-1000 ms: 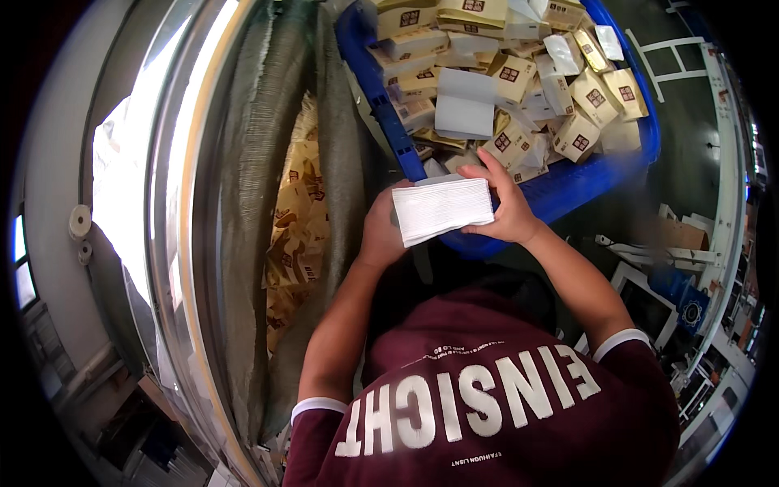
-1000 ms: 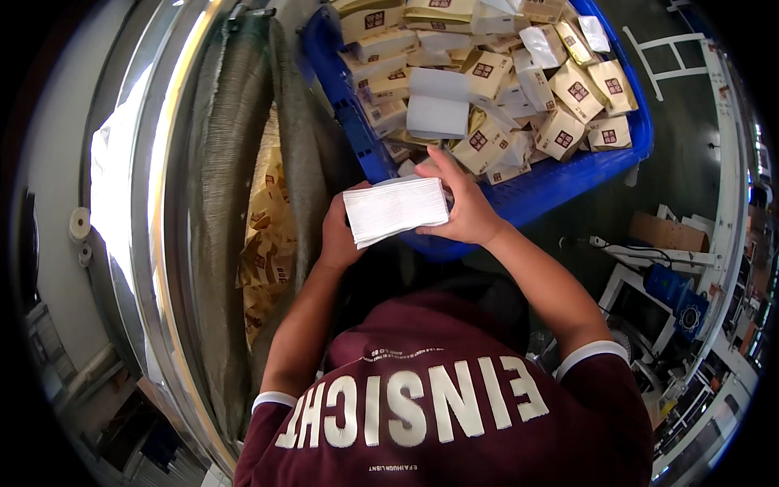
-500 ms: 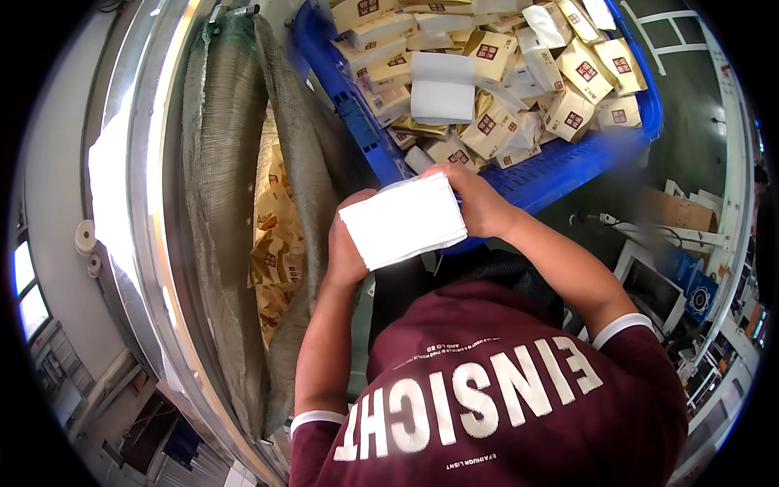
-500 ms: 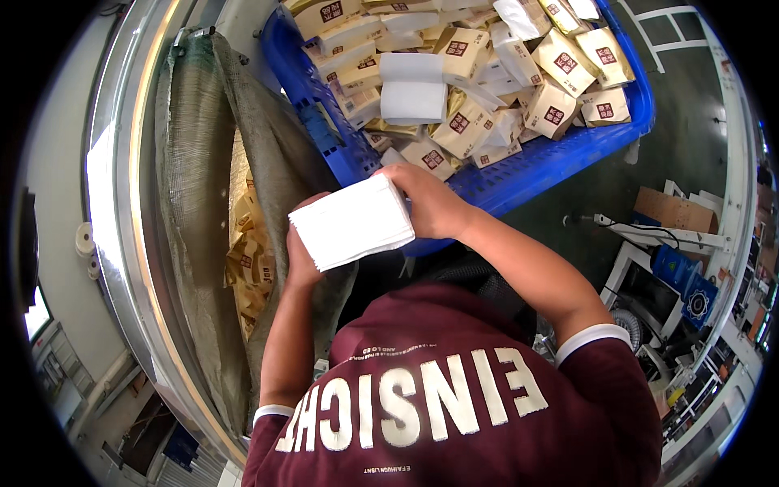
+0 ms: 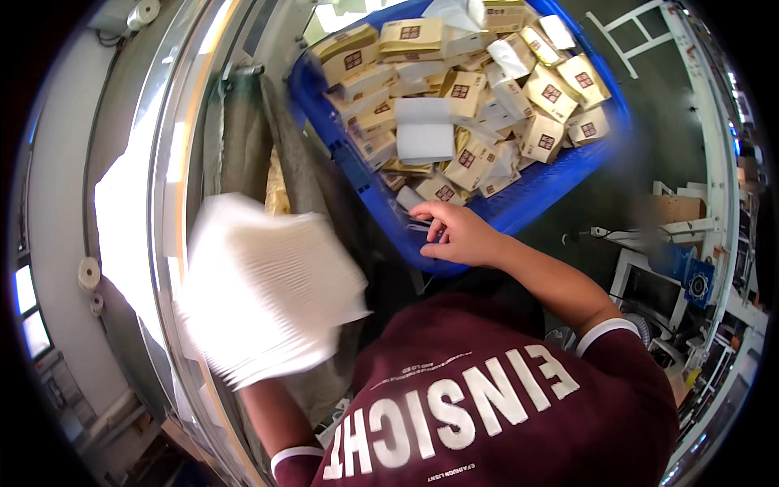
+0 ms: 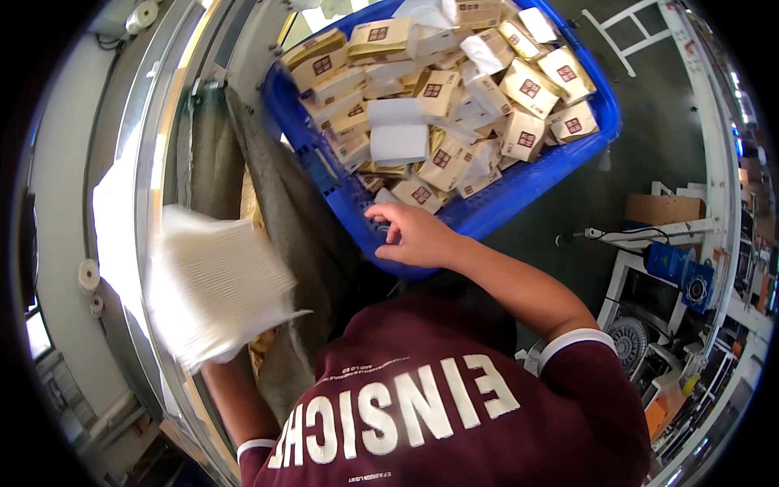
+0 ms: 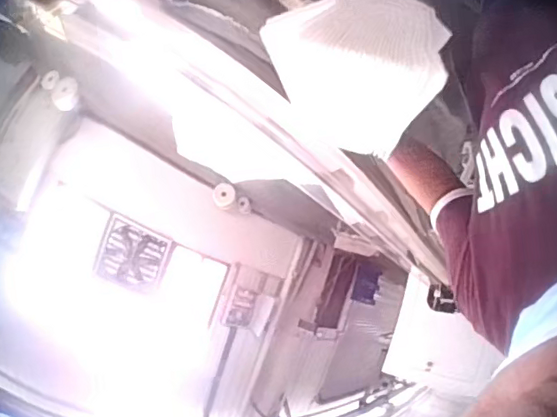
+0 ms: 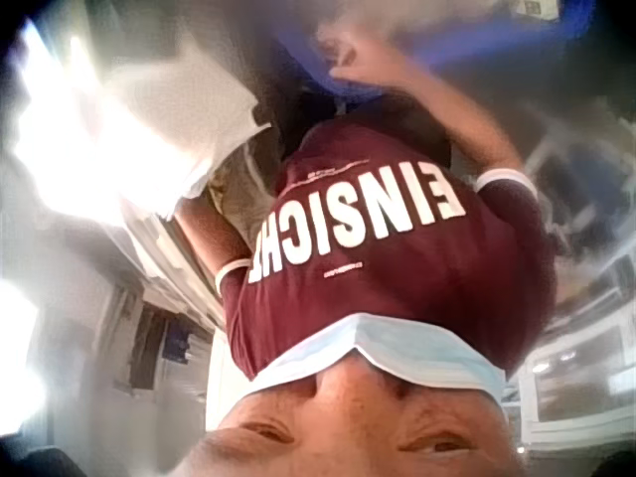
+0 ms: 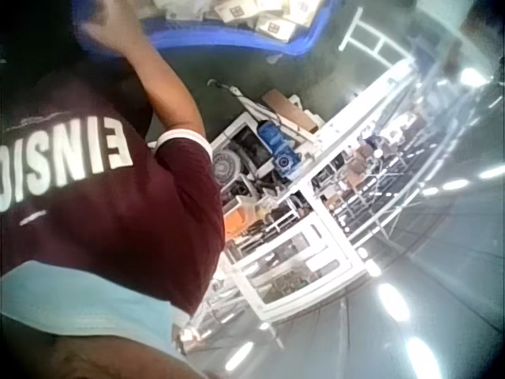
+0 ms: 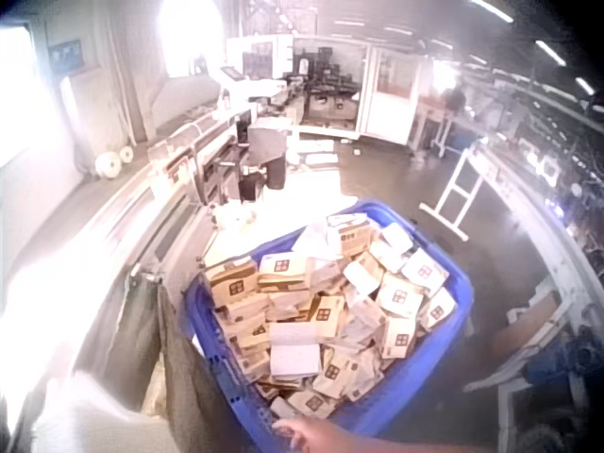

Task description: The person takes wrapped stacks of paper products from a blue bin, unwraps the plastic film by hand, and places the unwrapped paper stacks onto a moving conveyor belt at a manufacturing station.

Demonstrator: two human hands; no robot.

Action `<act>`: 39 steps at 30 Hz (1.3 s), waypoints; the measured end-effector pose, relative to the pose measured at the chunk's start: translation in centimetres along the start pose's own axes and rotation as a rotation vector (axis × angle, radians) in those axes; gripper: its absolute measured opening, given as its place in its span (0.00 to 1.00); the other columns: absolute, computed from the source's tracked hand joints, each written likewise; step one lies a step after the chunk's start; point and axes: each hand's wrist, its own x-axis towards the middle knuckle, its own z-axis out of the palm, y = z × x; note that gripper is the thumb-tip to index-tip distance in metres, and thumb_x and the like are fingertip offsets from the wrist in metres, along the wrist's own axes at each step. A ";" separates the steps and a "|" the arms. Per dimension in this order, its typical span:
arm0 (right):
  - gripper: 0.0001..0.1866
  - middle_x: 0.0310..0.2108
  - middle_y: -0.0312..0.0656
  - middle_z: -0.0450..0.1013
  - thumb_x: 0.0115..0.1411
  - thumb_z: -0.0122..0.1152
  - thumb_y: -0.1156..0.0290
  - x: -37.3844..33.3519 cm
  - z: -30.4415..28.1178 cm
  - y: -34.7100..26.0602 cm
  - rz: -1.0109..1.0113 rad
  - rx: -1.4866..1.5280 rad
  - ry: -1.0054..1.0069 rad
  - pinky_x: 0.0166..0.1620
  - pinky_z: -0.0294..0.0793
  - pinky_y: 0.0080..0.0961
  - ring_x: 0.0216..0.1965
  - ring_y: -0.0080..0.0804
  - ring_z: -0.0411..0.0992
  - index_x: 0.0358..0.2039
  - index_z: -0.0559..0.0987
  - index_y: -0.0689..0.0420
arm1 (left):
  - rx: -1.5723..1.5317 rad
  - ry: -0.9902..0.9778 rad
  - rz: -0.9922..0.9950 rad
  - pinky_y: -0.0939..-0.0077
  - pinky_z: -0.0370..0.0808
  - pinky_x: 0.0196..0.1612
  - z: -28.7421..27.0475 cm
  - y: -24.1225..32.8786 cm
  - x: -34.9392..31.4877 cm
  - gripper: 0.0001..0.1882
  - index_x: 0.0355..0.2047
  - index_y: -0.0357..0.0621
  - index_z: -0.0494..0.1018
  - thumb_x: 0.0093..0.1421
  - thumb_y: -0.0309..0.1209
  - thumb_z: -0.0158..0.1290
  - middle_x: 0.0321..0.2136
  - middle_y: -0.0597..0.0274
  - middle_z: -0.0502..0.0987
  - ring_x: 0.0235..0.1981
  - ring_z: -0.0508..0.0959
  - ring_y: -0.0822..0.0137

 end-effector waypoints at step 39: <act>0.10 0.39 0.41 0.70 0.51 0.45 0.74 18.8 -8.0 12.8 0.062 -1.364 0.026 0.37 0.72 0.30 0.42 0.36 0.67 0.28 0.76 0.59 | 0.002 -0.271 -0.497 0.75 0.67 0.44 7.3 -16.4 0.1 0.26 0.46 0.33 0.61 0.50 0.36 0.53 0.39 0.57 0.71 0.40 0.71 0.69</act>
